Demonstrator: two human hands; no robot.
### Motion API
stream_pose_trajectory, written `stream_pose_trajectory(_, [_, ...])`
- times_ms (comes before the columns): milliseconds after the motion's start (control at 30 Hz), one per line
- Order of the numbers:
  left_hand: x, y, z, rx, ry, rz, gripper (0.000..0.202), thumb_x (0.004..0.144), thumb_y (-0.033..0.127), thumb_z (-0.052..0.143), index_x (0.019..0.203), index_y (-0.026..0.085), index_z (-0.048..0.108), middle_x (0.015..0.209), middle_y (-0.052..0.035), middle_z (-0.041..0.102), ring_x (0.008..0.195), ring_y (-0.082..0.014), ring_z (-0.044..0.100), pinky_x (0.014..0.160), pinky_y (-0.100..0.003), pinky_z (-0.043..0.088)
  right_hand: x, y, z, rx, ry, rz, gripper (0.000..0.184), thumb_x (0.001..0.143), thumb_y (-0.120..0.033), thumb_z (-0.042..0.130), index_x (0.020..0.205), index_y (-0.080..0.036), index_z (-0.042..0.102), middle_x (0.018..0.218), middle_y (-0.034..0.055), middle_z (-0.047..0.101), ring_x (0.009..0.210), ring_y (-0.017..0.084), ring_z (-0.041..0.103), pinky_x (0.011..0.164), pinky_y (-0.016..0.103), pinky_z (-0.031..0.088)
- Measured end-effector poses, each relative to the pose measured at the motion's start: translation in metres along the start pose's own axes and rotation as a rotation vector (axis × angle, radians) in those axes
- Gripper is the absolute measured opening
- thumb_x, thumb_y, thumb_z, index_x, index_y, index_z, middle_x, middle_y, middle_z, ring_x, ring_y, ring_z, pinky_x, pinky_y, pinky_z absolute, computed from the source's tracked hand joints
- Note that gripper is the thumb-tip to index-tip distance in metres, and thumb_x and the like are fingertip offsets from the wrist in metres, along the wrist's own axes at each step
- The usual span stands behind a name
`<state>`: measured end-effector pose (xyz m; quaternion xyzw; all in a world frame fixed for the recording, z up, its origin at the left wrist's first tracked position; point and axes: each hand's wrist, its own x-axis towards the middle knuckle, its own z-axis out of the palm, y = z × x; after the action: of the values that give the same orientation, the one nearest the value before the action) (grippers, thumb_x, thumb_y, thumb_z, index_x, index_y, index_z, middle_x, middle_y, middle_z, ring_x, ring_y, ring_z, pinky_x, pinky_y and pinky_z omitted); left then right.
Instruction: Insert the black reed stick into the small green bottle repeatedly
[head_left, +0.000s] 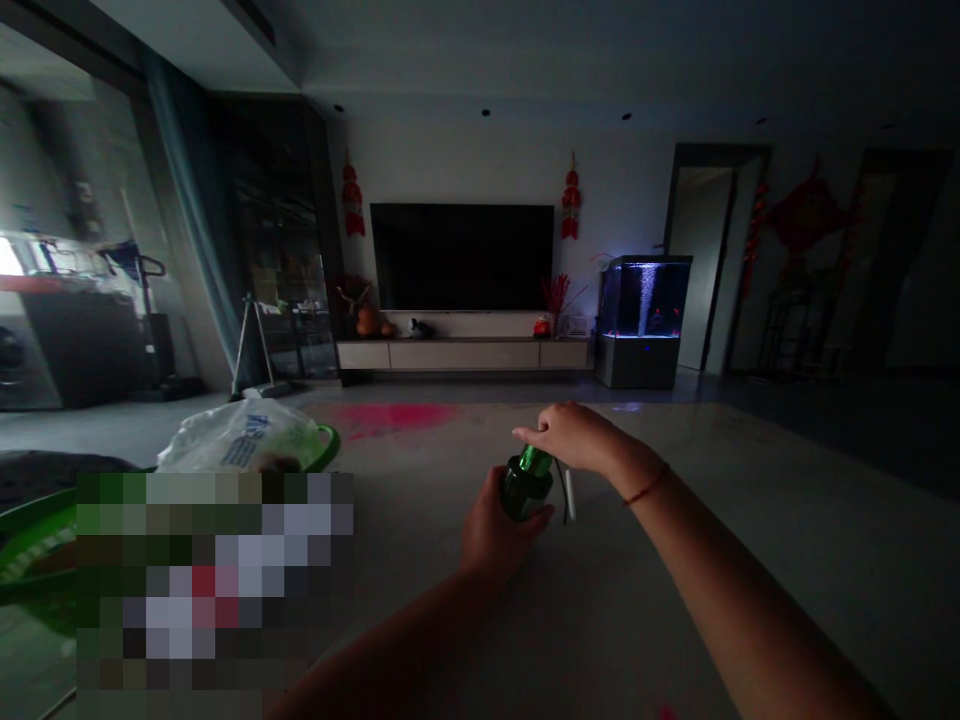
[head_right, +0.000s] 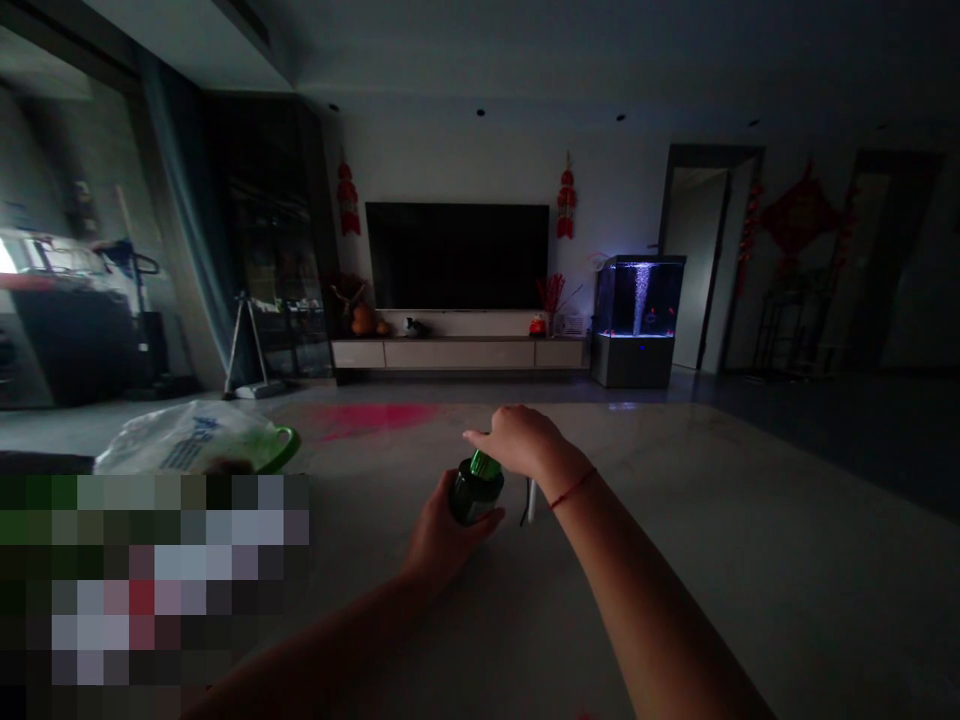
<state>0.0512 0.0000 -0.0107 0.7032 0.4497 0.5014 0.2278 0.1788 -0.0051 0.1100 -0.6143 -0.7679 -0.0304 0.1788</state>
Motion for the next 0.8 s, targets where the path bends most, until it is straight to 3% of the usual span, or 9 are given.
stream_pose_trajectory(233, [0.0012, -0.0015, 0.0007, 0.022, -0.007, 0.010, 0.047, 0.058, 0.038, 0.066, 0.097, 0.019, 0.047, 0.083, -0.0017, 0.060, 0.070, -0.0154, 0.055, 0.059, -0.024, 0.038, -0.0011, 0.0022, -0.0002, -0.083, -0.041, -0.068, 0.051, 0.077, -0.054, 0.037, 0.072, -0.013, 0.066, 0.069, 0.0104, 0.065, 0.059, 0.015, 0.056, 0.046, 0.024, 0.027])
stream_pose_trajectory(800, [-0.0002, 0.0038, -0.0013, 0.065, 0.038, -0.002, 0.051, 0.056, 0.044, 0.067, 0.096, 0.018, 0.049, 0.080, -0.0017, 0.061, 0.071, -0.0158, 0.056, 0.059, -0.025, 0.040, -0.0028, 0.0068, -0.0015, 0.082, -0.059, -0.189, 0.041, 0.077, -0.049, 0.043, 0.077, -0.013, 0.062, 0.075, 0.0083, 0.064, 0.065, 0.015, 0.055, 0.053, 0.022, 0.032])
